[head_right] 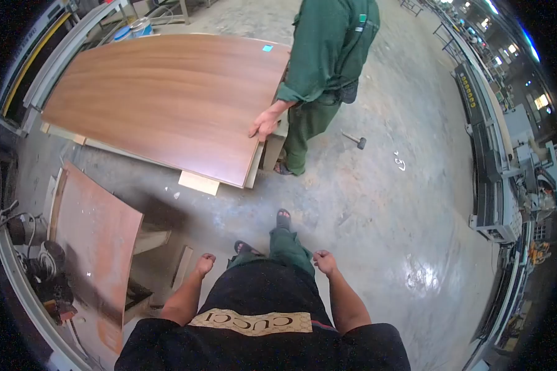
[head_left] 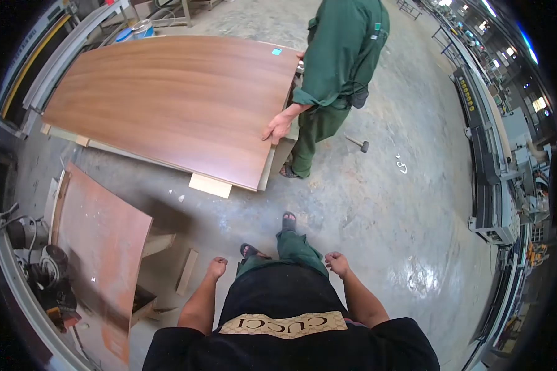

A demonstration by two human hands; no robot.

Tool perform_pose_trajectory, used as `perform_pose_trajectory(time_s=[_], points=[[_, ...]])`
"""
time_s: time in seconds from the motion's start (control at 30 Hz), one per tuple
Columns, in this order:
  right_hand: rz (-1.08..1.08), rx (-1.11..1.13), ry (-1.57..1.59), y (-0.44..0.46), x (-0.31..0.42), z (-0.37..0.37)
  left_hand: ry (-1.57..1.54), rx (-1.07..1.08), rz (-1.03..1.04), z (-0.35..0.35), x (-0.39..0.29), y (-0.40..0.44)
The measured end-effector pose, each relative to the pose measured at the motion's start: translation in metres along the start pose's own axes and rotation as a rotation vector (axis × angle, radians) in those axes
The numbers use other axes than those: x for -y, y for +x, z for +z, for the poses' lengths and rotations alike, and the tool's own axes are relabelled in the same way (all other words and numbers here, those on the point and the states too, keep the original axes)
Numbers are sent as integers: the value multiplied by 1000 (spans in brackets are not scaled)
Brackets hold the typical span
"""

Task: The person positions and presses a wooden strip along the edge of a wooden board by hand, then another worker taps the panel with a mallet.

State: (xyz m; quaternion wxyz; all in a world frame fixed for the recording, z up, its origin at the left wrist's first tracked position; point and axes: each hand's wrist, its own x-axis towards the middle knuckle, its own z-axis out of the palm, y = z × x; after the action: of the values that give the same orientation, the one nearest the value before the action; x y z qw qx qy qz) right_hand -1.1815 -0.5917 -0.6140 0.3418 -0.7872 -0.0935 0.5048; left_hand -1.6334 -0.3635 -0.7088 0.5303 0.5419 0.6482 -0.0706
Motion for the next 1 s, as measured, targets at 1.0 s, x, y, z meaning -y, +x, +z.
perform_pose_trajectory(time_s=[1.0], points=[[217, 68, -251, 178, -119, -244, -28, -254, 245, 128, -304, -6]])
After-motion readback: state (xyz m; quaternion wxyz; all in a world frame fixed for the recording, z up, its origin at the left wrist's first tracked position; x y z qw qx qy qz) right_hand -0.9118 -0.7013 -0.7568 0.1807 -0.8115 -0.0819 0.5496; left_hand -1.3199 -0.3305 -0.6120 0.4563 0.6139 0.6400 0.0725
